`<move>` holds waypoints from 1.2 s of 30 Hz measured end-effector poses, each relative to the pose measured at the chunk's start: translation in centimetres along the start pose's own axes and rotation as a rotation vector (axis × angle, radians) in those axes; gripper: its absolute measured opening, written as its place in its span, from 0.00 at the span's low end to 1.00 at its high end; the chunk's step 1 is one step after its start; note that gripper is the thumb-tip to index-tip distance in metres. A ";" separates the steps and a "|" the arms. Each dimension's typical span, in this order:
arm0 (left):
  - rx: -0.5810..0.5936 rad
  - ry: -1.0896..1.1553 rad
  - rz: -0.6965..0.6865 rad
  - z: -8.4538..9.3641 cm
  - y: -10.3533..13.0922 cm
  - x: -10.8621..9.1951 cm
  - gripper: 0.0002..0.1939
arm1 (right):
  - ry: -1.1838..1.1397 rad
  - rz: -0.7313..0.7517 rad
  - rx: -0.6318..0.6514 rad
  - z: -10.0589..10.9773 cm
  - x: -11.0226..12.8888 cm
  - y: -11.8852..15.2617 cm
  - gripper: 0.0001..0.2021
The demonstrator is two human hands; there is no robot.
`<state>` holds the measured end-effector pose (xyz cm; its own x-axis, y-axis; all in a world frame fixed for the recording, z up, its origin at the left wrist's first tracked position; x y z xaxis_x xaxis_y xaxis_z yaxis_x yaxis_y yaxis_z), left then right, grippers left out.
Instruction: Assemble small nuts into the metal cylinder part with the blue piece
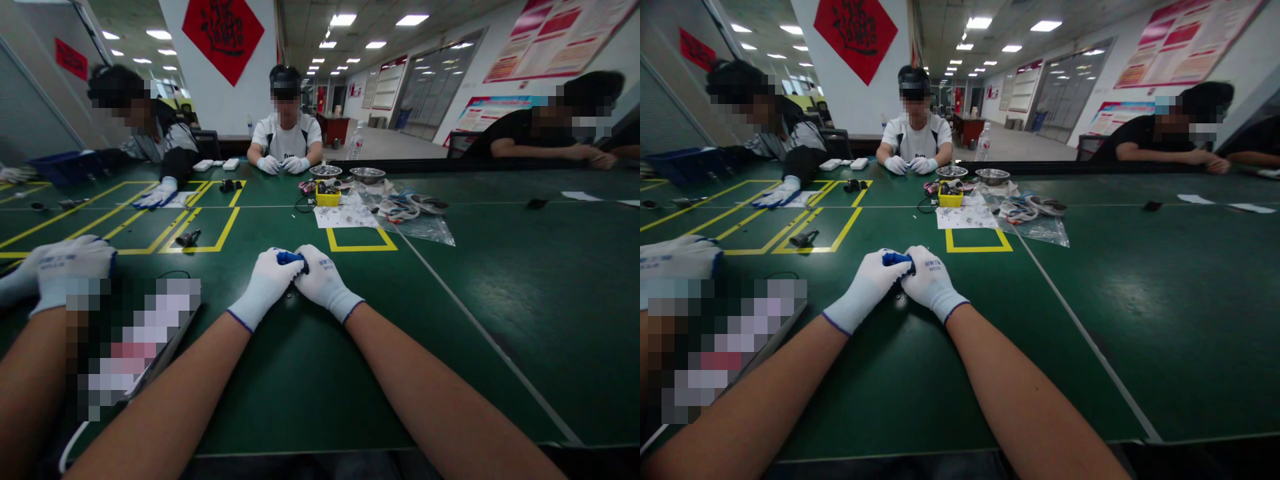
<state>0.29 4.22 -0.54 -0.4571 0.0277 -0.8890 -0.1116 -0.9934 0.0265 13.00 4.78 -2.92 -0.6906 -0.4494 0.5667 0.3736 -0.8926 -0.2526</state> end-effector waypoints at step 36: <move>-0.048 -0.151 0.041 -0.1 0.1 0.4 0.03 | 0.114 -0.063 0.096 -0.3 0.5 -0.1 0.03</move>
Point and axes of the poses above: each hand's wrist, its own y-axis away from the middle knuckle, its own z-axis out of the back of the hand, x = y × z, the point moved 3 cm from there along -y, towards the middle knuckle, and after that the axes turned 12 degrees about x, right-handed, at the moved point
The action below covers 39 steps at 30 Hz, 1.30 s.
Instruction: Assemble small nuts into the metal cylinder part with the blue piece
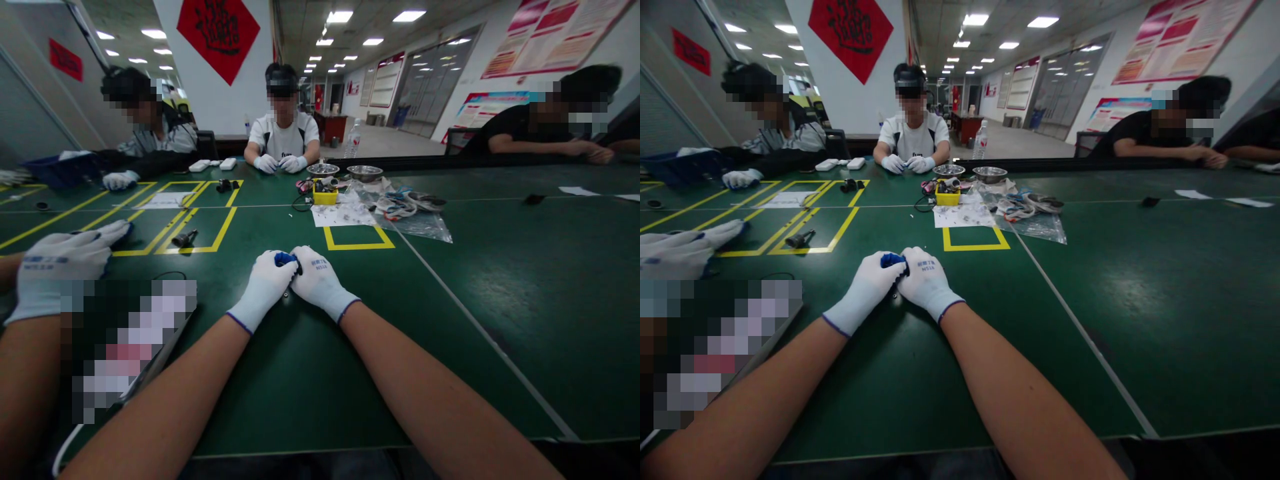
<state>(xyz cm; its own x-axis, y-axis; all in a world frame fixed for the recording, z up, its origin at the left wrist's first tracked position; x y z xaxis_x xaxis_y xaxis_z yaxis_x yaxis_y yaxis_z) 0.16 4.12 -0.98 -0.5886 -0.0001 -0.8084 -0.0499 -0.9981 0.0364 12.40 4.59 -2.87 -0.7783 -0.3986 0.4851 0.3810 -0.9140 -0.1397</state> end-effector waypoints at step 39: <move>-0.093 -0.147 -0.141 1.0 0.4 -0.8 0.08 | -0.130 0.037 -0.184 0.2 -0.4 0.2 0.06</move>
Point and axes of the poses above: each hand's wrist, its own y-axis away from the middle knuckle, its own z-axis out of the back of the hand, x = y × z, the point moved 3 cm from there along -y, towards the middle knuckle, and after that the axes turned 12 degrees about x, right-handed, at the moved point
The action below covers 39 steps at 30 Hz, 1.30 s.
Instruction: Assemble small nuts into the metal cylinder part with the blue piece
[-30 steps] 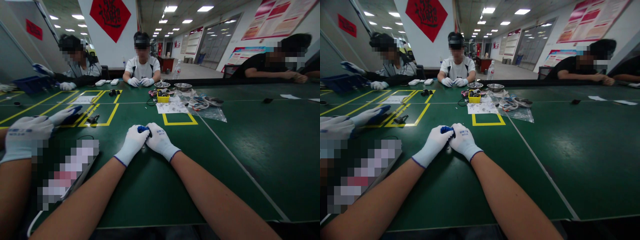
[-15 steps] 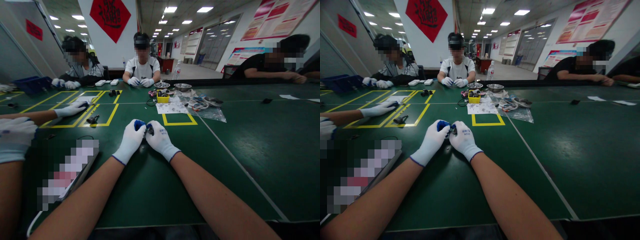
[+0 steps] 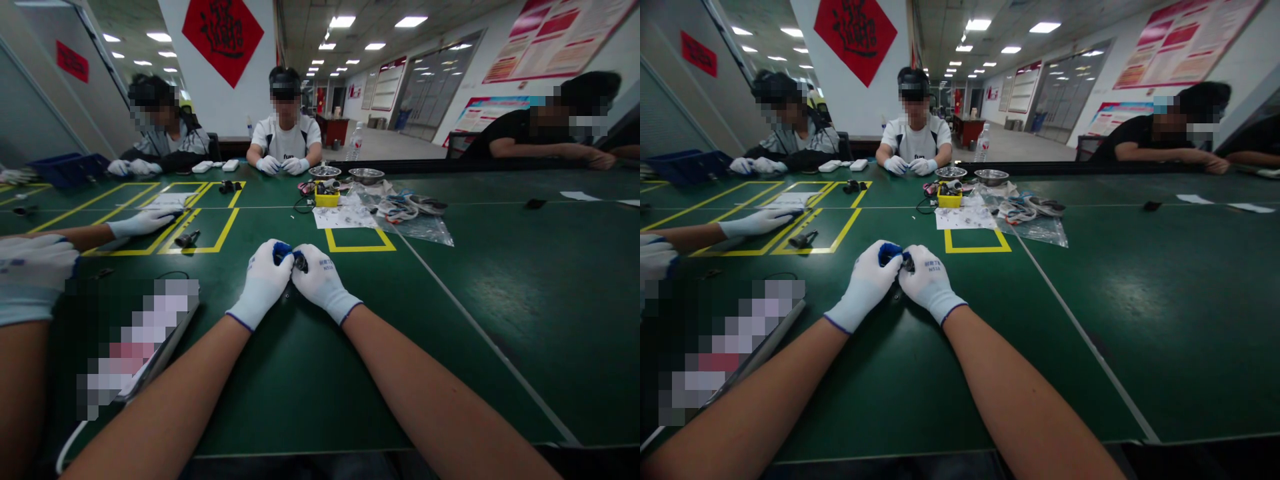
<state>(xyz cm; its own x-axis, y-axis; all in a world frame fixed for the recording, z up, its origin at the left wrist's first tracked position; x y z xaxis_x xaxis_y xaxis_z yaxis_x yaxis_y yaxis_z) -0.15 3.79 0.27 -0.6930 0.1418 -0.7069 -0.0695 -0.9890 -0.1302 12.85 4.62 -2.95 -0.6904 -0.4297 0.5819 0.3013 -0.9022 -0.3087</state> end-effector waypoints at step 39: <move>0.040 -0.326 -0.213 0.1 0.3 -0.2 0.10 | 0.026 -0.061 0.053 0.1 0.2 -0.1 0.04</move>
Point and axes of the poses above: each hand's wrist, its own y-axis away from the middle knuckle, its own z-axis out of the back of the hand, x = y × z, the point moved 3 cm from there along -y, towards the middle knuckle, and after that the axes turned 12 degrees about x, right-handed, at the moved point
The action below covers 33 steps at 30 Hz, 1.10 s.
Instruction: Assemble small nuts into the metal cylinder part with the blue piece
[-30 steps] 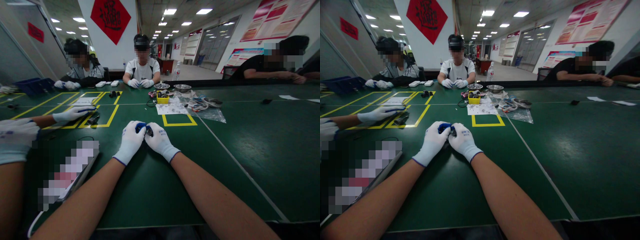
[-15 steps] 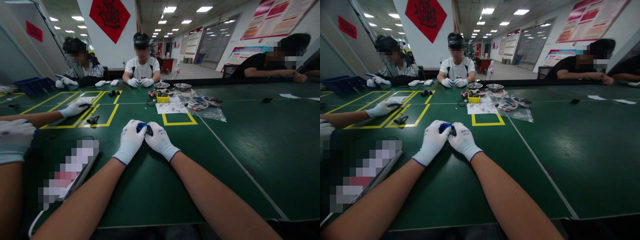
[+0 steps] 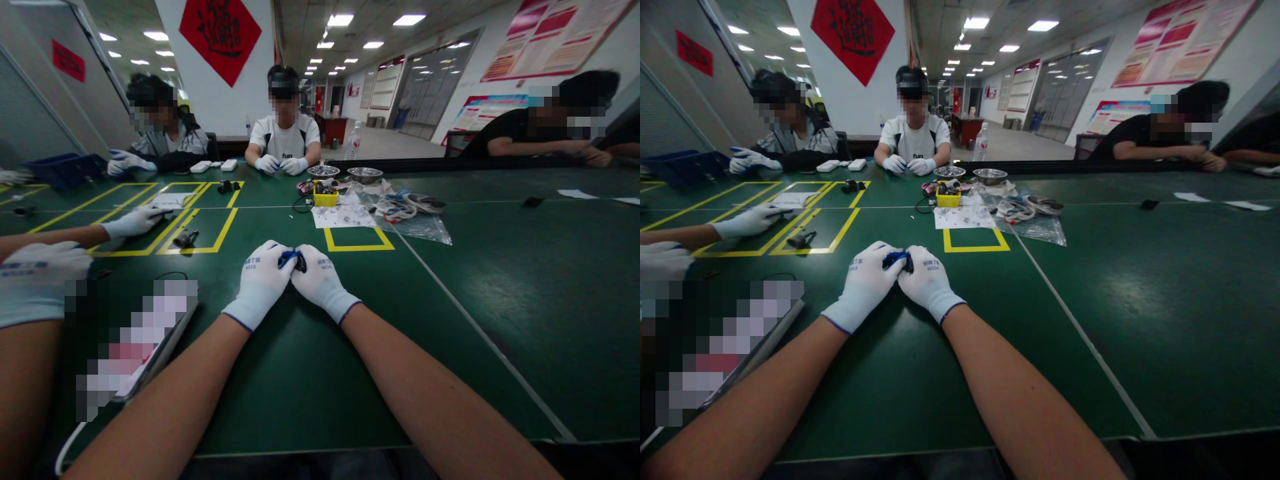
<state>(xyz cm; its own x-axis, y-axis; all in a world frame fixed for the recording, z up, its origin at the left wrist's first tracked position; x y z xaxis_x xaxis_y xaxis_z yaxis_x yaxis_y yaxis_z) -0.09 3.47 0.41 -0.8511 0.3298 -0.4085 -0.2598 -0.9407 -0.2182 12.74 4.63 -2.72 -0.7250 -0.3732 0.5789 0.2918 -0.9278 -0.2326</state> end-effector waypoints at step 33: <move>-0.011 -0.001 0.098 -0.1 -0.1 0.2 0.06 | 0.093 -0.005 0.055 -0.5 0.2 -0.2 0.02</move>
<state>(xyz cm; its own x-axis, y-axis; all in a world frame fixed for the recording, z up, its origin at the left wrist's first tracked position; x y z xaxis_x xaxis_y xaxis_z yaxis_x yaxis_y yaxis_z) -0.19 3.66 0.29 -0.8727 0.2358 -0.4276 -0.1701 -0.9676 -0.1864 12.20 4.71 -2.99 -0.7805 -0.3698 0.5041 0.3203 -0.9290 -0.1855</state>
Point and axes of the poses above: each hand's wrist, its own y-axis away from the middle knuckle, its own z-axis out of the back of the hand, x = y × z, the point moved 3 cm from there along -y, towards the middle knuckle, and after that the axes turned 12 degrees about x, right-handed, at the moved point
